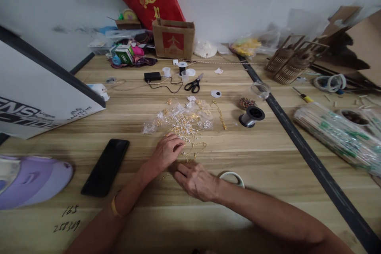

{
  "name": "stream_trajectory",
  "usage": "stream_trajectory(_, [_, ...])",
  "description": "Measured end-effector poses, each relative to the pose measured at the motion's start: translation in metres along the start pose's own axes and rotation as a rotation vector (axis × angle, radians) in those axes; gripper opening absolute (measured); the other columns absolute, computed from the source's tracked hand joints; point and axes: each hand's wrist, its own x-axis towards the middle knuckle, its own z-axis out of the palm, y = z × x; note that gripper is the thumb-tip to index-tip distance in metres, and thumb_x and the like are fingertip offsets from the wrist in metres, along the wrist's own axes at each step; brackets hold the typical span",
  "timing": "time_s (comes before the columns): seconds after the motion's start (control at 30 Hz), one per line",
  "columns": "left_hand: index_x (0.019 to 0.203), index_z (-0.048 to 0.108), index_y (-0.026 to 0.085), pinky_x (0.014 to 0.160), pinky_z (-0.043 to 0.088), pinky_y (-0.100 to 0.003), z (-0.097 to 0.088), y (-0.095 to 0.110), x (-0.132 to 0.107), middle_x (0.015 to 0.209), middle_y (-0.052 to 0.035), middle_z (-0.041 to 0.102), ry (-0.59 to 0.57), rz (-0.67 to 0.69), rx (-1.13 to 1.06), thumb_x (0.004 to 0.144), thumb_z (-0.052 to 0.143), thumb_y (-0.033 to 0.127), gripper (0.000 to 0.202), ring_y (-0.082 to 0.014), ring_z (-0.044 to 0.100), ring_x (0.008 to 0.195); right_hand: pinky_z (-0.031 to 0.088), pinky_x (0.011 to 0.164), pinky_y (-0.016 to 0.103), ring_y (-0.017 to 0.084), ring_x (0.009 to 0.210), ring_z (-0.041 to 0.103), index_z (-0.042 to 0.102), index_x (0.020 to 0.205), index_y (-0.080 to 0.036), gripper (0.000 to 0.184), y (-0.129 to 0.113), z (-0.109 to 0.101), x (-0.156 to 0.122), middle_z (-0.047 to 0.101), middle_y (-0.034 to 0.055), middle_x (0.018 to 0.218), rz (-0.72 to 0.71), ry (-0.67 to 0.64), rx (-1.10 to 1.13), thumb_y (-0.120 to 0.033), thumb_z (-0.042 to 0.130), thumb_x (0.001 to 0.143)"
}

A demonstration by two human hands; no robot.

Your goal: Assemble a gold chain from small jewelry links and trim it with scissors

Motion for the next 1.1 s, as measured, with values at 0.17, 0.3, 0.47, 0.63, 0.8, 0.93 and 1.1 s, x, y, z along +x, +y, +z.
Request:
stream_trajectory(0.17, [0.074, 0.065, 0.016, 0.074, 0.044, -0.028, 0.002, 0.003, 0.000, 0.074, -0.0025, 0.061, 0.013, 0.073, 0.000, 0.080, 0.060, 0.014, 0.008, -0.0160, 0.053, 0.077, 0.040, 0.064, 0.028, 0.018, 0.078, 0.051, 0.052, 0.093, -0.014, 0.010, 0.000, -0.001, 0.000, 0.056, 0.0073, 0.089, 0.006, 0.009, 0.013, -0.010, 0.045, 0.087])
stream_trajectory(0.3, [0.075, 0.065, 0.016, 0.076, 0.043, -0.031, 0.005, 0.001, 0.002, 0.075, -0.0034, 0.061, 0.011, 0.106, 0.088, 0.083, 0.056, 0.015, 0.012, -0.0173, 0.052, 0.078, 0.039, 0.064, 0.028, 0.017, 0.076, 0.051, 0.052, 0.094, -0.015, 0.011, 0.001, 0.001, 0.000, 0.056, 0.0071, 0.088, 0.003, 0.017, 0.021, -0.009, 0.045, 0.087])
stream_trajectory(0.47, [0.075, 0.063, 0.016, 0.082, 0.042, -0.035, 0.002, 0.000, 0.006, 0.077, -0.0038, 0.060, 0.038, 0.105, 0.174, 0.086, 0.051, 0.015, 0.017, -0.0178, 0.051, 0.079, 0.038, 0.061, 0.028, 0.017, 0.074, 0.050, 0.052, 0.089, -0.015, 0.008, 0.000, 0.001, 0.000, 0.055, 0.0061, 0.087, 0.011, -0.001, 0.000, -0.010, 0.046, 0.086])
stream_trajectory(0.63, [0.076, 0.064, 0.015, 0.080, 0.043, -0.033, -0.002, 0.012, 0.012, 0.079, -0.0040, 0.059, 0.017, 0.101, 0.130, 0.086, 0.052, 0.017, 0.016, -0.0175, 0.051, 0.081, 0.037, 0.060, 0.027, 0.016, 0.074, 0.051, 0.051, 0.090, -0.015, 0.008, 0.000, 0.001, 0.000, 0.056, 0.0067, 0.088, 0.012, 0.017, 0.011, -0.010, 0.046, 0.087])
stream_trajectory(0.8, [0.072, 0.064, 0.015, 0.081, 0.042, -0.032, 0.001, 0.023, 0.014, 0.076, -0.0037, 0.056, -0.113, 0.135, 0.148, 0.088, 0.049, 0.017, 0.022, -0.0171, 0.049, 0.079, 0.037, 0.060, 0.028, 0.017, 0.075, 0.052, 0.052, 0.091, -0.014, 0.009, 0.000, 0.003, 0.000, 0.057, 0.0069, 0.088, 0.011, 0.041, 0.004, -0.010, 0.046, 0.087])
stream_trajectory(0.93, [0.085, 0.068, 0.016, 0.082, 0.041, -0.032, 0.001, 0.023, 0.014, 0.080, -0.0041, 0.056, -0.176, 0.163, 0.142, 0.088, 0.047, 0.014, 0.021, -0.0175, 0.048, 0.083, 0.039, 0.064, 0.028, 0.017, 0.076, 0.052, 0.053, 0.093, -0.014, 0.011, 0.001, 0.004, 0.000, 0.057, 0.0077, 0.090, 0.000, 0.044, 0.013, -0.009, 0.045, 0.087])
stream_trajectory(1.1, [0.106, 0.065, 0.027, 0.082, 0.040, -0.031, -0.002, 0.021, 0.012, 0.087, -0.0034, 0.053, -0.247, 0.210, 0.143, 0.085, 0.048, 0.007, 0.034, -0.0181, 0.045, 0.089, 0.040, 0.065, 0.028, 0.017, 0.075, 0.053, 0.053, 0.092, -0.014, 0.011, 0.001, 0.005, 0.000, 0.057, 0.0078, 0.089, -0.010, 0.046, 0.019, -0.010, 0.043, 0.088])
